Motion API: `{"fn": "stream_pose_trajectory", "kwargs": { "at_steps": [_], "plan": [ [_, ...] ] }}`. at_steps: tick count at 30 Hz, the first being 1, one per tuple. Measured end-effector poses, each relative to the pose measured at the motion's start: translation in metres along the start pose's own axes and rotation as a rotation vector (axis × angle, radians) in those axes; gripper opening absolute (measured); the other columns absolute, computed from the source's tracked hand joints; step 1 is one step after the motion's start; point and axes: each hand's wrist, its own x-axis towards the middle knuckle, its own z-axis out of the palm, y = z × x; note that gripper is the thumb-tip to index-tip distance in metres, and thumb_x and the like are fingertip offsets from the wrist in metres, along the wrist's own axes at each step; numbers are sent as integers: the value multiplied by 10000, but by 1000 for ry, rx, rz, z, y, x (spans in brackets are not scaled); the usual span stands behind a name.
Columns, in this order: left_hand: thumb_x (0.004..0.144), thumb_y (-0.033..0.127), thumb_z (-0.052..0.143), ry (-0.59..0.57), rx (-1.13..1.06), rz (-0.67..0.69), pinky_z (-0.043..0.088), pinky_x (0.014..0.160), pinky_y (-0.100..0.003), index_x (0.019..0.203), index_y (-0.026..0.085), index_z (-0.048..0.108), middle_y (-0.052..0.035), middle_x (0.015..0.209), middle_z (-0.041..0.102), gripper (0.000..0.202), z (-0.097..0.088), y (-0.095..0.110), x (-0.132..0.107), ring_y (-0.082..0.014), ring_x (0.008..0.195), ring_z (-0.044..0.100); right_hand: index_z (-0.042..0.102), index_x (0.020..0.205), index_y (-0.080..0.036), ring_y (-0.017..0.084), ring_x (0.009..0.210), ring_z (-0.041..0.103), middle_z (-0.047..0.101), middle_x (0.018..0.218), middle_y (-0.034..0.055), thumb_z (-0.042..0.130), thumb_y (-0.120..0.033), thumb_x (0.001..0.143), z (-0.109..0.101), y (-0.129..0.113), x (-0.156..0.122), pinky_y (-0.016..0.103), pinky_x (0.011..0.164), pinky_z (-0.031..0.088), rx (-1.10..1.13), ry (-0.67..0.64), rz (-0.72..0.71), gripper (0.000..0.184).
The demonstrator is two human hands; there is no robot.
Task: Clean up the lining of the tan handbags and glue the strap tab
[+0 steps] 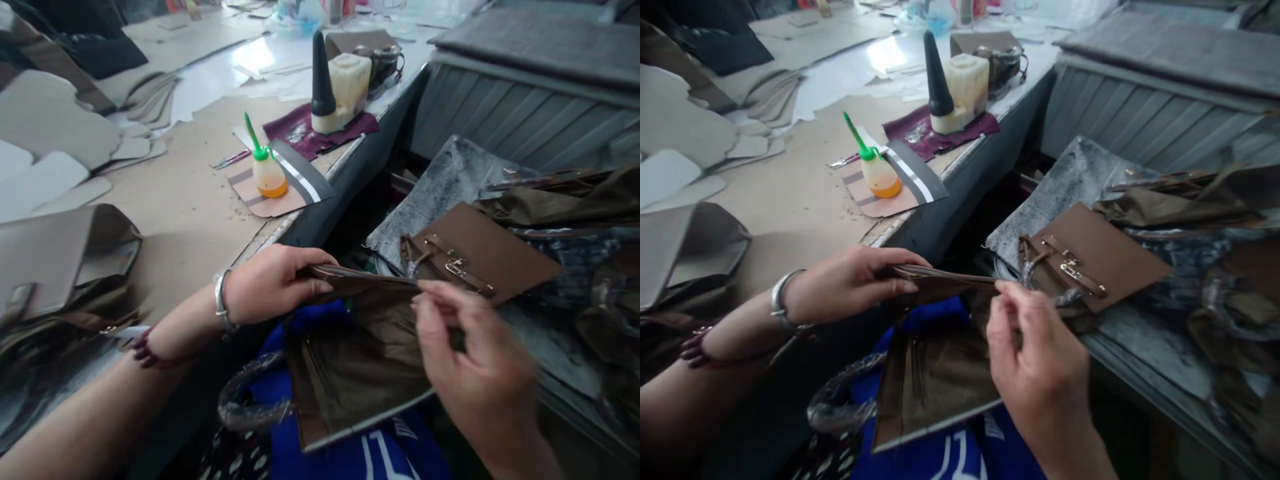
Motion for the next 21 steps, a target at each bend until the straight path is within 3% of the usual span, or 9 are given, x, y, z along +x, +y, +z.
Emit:
{"fn": "stream_pose_trajectory", "kwargs": {
  "at_steps": [5, 7, 12, 15, 21],
  "plan": [
    [737, 331, 534, -71, -148, -30, 453, 642, -223, 1028, 138, 557, -9, 816, 625, 351, -3, -35, 28, -159, 734, 562, 469, 1071, -148, 186, 858, 572, 582, 942, 89, 451, -291, 854, 43, 15, 10, 286, 713, 475, -98, -109, 81, 260],
    [734, 334, 536, -105, -208, -61, 450, 616, -224, 1020, 123, 549, -17, 805, 625, 355, -3, -44, 35, -153, 702, 561, 459, 1072, -154, 180, 791, 589, 577, 945, 87, 443, -305, 857, 51, 24, 15, 269, 642, 473, -146, -151, 121, 263],
    [705, 369, 565, -122, -372, -125, 446, 613, -231, 966, 106, 548, -22, 792, 623, 370, -3, -62, 52, -148, 697, 554, 500, 867, -188, 176, 654, 590, 585, 792, 29, 533, -294, 807, 62, 44, 44, 257, 518, 403, -325, -428, 150, 126],
    [679, 385, 590, -106, -406, -152, 444, 634, -232, 941, 110, 554, -16, 784, 621, 381, -6, -71, 61, -145, 703, 553, 508, 808, -205, 164, 627, 571, 574, 748, 8, 539, -286, 802, 70, 49, 61, 257, 513, 372, -357, -515, 100, 87],
    [656, 389, 615, -123, -468, -178, 439, 654, -237, 984, 111, 558, -21, 798, 628, 434, -12, -81, 71, -147, 711, 553, 531, 761, -204, 173, 801, 514, 540, 802, 20, 591, -263, 759, 94, 59, 87, 258, 652, 379, -282, -547, -60, 84]
  ]
}}
